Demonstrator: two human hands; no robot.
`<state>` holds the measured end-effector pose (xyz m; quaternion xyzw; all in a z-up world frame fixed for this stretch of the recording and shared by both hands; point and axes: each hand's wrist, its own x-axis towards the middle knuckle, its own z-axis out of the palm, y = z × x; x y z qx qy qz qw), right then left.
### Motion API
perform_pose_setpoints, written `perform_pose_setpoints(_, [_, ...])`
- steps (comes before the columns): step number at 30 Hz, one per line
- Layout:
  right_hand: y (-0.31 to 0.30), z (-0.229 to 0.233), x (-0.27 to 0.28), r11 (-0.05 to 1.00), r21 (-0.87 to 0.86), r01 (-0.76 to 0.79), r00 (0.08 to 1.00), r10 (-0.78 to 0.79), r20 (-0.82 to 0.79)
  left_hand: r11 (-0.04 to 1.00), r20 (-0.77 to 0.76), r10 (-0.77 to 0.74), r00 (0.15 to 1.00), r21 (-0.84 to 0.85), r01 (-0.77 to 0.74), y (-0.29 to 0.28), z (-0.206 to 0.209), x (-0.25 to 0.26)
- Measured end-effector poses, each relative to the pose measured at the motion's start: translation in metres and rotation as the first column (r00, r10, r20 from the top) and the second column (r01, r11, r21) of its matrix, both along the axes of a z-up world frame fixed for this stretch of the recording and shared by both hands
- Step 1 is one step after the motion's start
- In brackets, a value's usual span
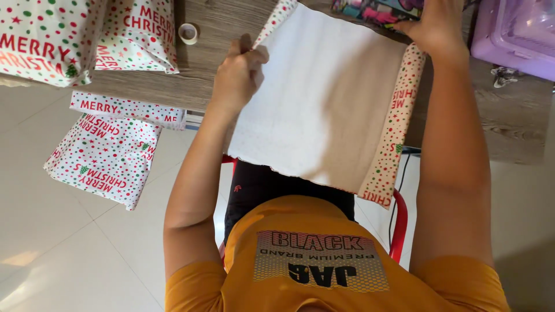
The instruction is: The person prepares a small box by taping it, then cuts a sheet of Christmas-themed wrapping paper and wraps the box. They use scissors to trim the paper and tape to secure the edges, leaving the wrapped box on the table.
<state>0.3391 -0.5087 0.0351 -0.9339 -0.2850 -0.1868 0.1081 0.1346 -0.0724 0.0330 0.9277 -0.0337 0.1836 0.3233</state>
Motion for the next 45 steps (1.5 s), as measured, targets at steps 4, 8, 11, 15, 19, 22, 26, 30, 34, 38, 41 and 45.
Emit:
perform_pose_setpoints(4, [0.01, 0.042, -0.022, 0.941, 0.339, 0.001, 0.977, 0.071, -0.2, 0.995, 0.05, -0.014, 0.999, -0.097, 0.019, 0.004, -0.009, 0.014])
perform_pose_setpoints(8, [0.027, 0.086, -0.081, 0.865, 0.497, 0.069, 0.979, 0.037, -0.2, 0.992, -0.022, 0.01, 1.0, -0.122, -0.013, -0.01, -0.011, 0.024])
perform_pose_setpoints(11, [0.063, 0.093, -0.134, 0.901, 0.429, -0.057, 0.998, 0.058, 0.009, 0.994, -0.076, 0.031, 0.997, -0.104, -0.039, -0.026, -0.004, 0.027])
perform_pose_setpoints(15, [0.11, 0.081, -0.204, 0.94, 0.313, 0.133, 0.991, -0.117, -0.07, 0.998, -0.274, -0.036, 0.961, -0.064, 0.019, -0.023, 0.012, 0.031])
perform_pose_setpoints(19, [0.144, 0.075, -0.23, 0.939, 0.129, 0.318, 0.936, -0.289, -0.202, 0.997, -0.351, -0.081, 0.933, -0.024, 0.077, -0.004, 0.024, 0.033])
perform_pose_setpoints(22, [0.163, 0.075, -0.234, 0.94, 0.013, 0.342, 0.927, -0.335, -0.167, 0.99, -0.296, -0.14, 0.945, -0.061, 0.127, 0.007, 0.028, 0.031])
perform_pose_setpoints(26, [0.18, 0.074, -0.233, 0.948, -0.092, 0.304, 0.936, -0.315, -0.154, 0.971, -0.28, -0.19, 0.941, -0.194, 0.138, 0.008, 0.033, 0.025])
perform_pose_setpoints(30, [0.179, 0.075, -0.229, 0.976, -0.016, 0.216, 0.947, -0.213, -0.239, 0.899, -0.158, -0.302, 0.94, -0.376, 0.226, 0.008, 0.047, 0.022])
perform_pose_setpoints(34, [0.173, 0.072, -0.231, 0.981, 0.106, 0.161, 0.956, -0.129, -0.263, 0.847, -0.02, -0.36, 0.933, -0.427, 0.318, 0.005, 0.056, 0.02])
perform_pose_setpoints(38, [0.169, 0.065, -0.232, 0.972, 0.151, 0.179, 0.945, -0.127, -0.302, 0.716, 0.187, -0.373, 0.909, -0.565, 0.41, -0.04, 0.054, 0.032])
perform_pose_setpoints(41, [0.164, 0.057, -0.23, 0.95, 0.229, 0.214, 0.922, -0.12, -0.367, 0.721, 0.21, -0.348, 0.914, -0.563, 0.404, -0.082, 0.059, 0.035])
perform_pose_setpoints(45, [0.155, 0.036, -0.218, 0.879, 0.408, 0.248, 0.882, -0.031, -0.47, 0.674, -0.059, -0.42, 0.905, -0.688, 0.269, -0.126, 0.075, 0.031])
